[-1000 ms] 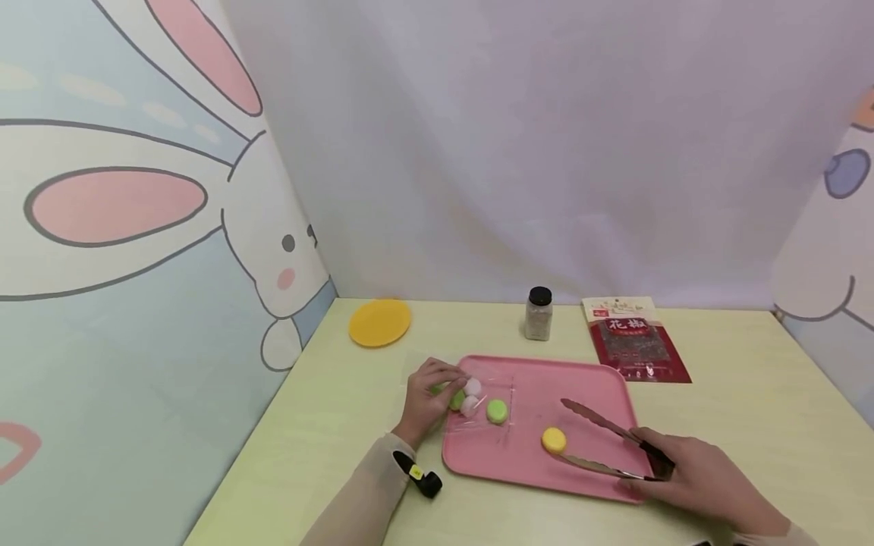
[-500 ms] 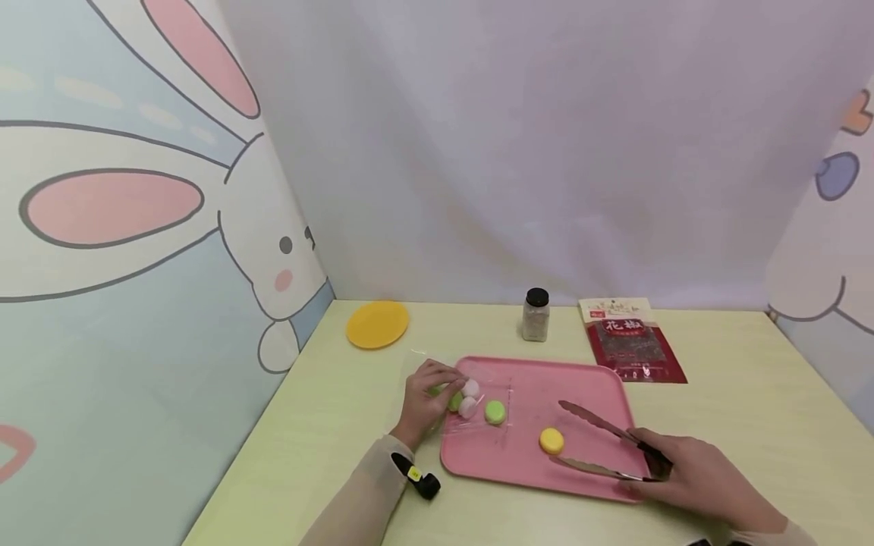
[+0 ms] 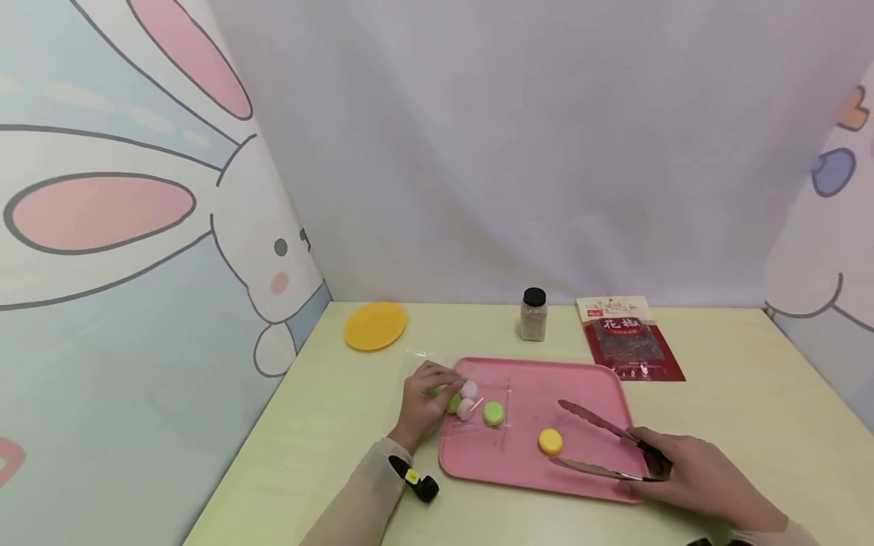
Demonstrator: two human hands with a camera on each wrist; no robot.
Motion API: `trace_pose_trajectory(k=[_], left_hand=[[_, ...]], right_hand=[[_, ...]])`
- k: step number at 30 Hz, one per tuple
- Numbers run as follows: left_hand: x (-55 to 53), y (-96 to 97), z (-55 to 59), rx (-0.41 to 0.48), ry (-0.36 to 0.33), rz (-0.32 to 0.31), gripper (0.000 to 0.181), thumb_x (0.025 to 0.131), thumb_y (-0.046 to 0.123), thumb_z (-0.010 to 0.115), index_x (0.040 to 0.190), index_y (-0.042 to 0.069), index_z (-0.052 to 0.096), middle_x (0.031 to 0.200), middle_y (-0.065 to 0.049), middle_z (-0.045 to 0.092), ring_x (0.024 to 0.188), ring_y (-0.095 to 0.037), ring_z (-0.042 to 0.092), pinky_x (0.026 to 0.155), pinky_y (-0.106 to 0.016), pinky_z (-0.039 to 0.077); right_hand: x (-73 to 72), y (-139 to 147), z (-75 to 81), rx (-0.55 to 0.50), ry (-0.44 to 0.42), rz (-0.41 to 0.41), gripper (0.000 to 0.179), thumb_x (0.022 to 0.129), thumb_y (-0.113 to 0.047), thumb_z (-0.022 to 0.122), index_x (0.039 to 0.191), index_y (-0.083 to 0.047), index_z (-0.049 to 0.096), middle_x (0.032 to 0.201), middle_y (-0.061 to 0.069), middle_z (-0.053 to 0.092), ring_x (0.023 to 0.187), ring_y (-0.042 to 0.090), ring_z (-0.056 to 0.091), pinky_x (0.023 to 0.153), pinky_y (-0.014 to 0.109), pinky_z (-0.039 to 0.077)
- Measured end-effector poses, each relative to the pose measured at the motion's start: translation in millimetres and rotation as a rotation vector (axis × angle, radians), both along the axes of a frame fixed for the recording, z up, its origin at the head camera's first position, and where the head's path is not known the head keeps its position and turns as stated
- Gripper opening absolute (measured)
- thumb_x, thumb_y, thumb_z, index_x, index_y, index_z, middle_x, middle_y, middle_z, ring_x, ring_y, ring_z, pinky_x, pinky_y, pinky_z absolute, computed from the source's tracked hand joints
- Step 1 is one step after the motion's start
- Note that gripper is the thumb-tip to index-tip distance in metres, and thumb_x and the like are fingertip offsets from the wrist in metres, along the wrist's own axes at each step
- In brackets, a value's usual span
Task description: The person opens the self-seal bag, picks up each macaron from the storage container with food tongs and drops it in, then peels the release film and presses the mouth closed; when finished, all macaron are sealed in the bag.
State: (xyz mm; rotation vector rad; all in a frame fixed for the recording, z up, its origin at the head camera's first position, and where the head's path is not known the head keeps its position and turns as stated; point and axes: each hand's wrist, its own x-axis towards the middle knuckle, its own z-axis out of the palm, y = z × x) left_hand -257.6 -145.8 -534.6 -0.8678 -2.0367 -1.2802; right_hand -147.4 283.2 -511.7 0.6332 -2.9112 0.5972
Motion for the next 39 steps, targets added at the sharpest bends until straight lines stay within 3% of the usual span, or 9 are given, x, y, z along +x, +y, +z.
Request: trace_pose_trajectory(k=[5,10,13,20,27,34,39], left_hand=[[3.1,0.9,3.6,-0.002,-0.008,-0.009,0.01,0.082,-0.003,0.079,0.09,0.004,0.079,0.089,-0.008,0.075,0.085,-0.028,0.065,0.08,-0.03,0.053],[13.0,4.1,19.9,-0.005,-0.009,-0.017,0.011,0.081,-0.007,0.079,0.089,0.0,0.078,0.088,-0.011,0.075,0.084,-0.029,0.065,0.08,-0.029,0.053],[18.9,5.7,27.8,-0.001,0.005,-0.02,0.011,0.08,-0.008,0.078,0.088,0.0,0.078,0.088,-0.011,0.075,0.084,-0.028,0.064,0.08,-0.028,0.053],[20.3,8.2,28.8,0.012,0.01,-0.04,0.01,0.082,-0.007,0.078,0.089,0.0,0.078,0.088,-0.012,0.075,0.084,-0.027,0.064,0.079,-0.029,0.052],[20.4,6.7,30.1,-0.006,0.011,-0.026,0.01,0.081,-0.007,0.078,0.088,0.0,0.078,0.088,-0.011,0.075,0.084,-0.027,0.064,0.079,-0.03,0.053],[19.6,3.3,29.2,0.0,0.025,-0.027,0.011,0.081,-0.008,0.078,0.089,0.0,0.078,0.089,-0.012,0.075,0.084,-0.028,0.065,0.08,-0.032,0.053],[16.9,3.8,30.5,-0.01,0.037,-0.026,0.011,0.081,-0.008,0.078,0.089,-0.001,0.077,0.089,-0.012,0.074,0.084,-0.027,0.065,0.08,-0.03,0.053]], right_hand=[[0.7,0,-0.3,0.019,-0.029,0.008,0.064,0.07,-0.075,0.075,0.114,-0.029,0.064,0.065,-0.02,0.037,0.06,-0.004,0.033,0.052,0.021,0.027],[2.8,2,2.9,0.033,-0.016,0.02,0.063,0.071,-0.074,0.075,0.111,-0.027,0.064,0.064,-0.02,0.035,0.059,-0.005,0.033,0.053,0.022,0.027],[3.9,2,6.0,0.042,-0.053,0.025,0.068,0.071,-0.075,0.074,0.114,-0.023,0.065,0.063,-0.019,0.035,0.058,-0.004,0.034,0.052,0.022,0.027],[7.1,0,10.6,0.134,-0.134,0.003,0.084,0.069,-0.084,0.066,0.121,-0.018,0.068,0.064,-0.017,0.035,0.062,-0.002,0.035,0.055,0.024,0.028],[8.1,-6,9.8,0.1,-0.132,0.043,0.069,0.074,-0.078,0.067,0.114,-0.021,0.067,0.062,-0.018,0.034,0.057,-0.003,0.032,0.051,0.023,0.025],[6.2,-11,12.0,0.065,-0.178,0.09,0.048,0.079,-0.073,0.068,0.094,-0.029,0.056,0.061,-0.018,0.033,0.056,-0.003,0.033,0.049,0.022,0.023],[3.9,-9,14.7,0.051,-0.18,0.125,0.04,0.085,-0.066,0.067,0.087,-0.03,0.052,0.061,-0.019,0.033,0.056,-0.003,0.033,0.049,0.022,0.025]])
